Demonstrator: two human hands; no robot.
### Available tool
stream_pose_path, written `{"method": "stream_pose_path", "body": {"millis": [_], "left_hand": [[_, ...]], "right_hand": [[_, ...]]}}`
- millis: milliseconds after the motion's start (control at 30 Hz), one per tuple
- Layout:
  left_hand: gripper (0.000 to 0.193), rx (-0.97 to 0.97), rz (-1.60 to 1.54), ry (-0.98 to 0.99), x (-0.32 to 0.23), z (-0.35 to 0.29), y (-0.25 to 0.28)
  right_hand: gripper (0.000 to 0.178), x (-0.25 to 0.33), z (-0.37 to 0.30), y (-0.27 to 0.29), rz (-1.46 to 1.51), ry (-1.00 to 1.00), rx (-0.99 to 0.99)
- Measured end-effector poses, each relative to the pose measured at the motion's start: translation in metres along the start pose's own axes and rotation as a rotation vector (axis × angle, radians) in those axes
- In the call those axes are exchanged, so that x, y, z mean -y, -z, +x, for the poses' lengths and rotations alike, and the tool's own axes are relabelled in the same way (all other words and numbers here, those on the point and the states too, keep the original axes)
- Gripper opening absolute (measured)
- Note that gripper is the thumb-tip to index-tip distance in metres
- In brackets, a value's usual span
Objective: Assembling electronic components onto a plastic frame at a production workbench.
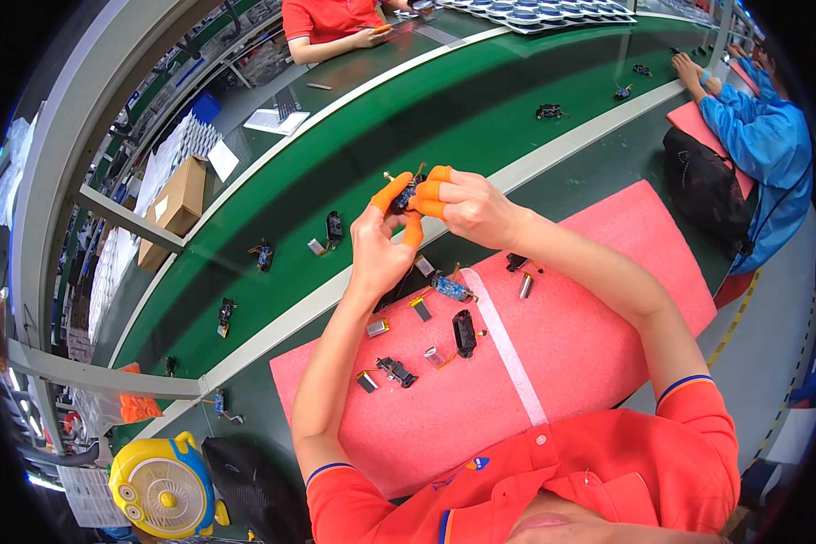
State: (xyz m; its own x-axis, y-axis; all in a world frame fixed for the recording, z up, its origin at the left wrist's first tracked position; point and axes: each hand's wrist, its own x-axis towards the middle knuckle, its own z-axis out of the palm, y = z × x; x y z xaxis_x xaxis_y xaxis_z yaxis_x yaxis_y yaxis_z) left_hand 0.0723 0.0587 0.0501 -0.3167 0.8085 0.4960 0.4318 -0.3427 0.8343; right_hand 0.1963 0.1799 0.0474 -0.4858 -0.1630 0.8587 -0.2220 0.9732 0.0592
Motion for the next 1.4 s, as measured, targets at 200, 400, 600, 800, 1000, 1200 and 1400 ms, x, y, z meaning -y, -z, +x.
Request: {"method": "stream_pose_path", "body": {"millis": [200, 400, 600, 800, 1000, 1200, 1400], "left_hand": [[0.038, -0.010, -0.084, 0.081, -0.003, 0.003, 0.001], [0.030, -0.046, -0.131, 0.140, -0.002, 0.001, 0.006], [0.031, -0.061, 0.108, 0.054, -0.003, -0.006, 0.006], [0.044, -0.056, -0.180, 0.207, -0.022, 0.002, 0.003], [0.059, 0.168, 0.132, 0.039, -0.021, 0.002, 0.026], [0.056, 0.133, 0.490, 0.022, 0.010, 0.006, 0.031], [0.048, -0.175, 1.221, -0.152, 0.093, 0.008, 0.075]], "right_hand": [[0.041, 0.007, 0.011, 0.000, 0.094, -0.153, 0.011], [0.049, 0.016, 0.011, -0.006, 0.410, -0.603, 0.087], [0.046, 0.023, -0.004, -0.023, 0.085, -0.272, -0.066], [0.042, 0.016, -0.001, -0.013, 0.235, -0.475, -0.037], [0.033, 0.012, 0.008, -0.011, 0.529, -0.653, -0.064], [0.033, -0.011, 0.002, -0.021, 0.693, -0.964, 0.016], [0.040, -0.037, -0.014, -0.021, 0.045, -0.784, -0.020]]}}
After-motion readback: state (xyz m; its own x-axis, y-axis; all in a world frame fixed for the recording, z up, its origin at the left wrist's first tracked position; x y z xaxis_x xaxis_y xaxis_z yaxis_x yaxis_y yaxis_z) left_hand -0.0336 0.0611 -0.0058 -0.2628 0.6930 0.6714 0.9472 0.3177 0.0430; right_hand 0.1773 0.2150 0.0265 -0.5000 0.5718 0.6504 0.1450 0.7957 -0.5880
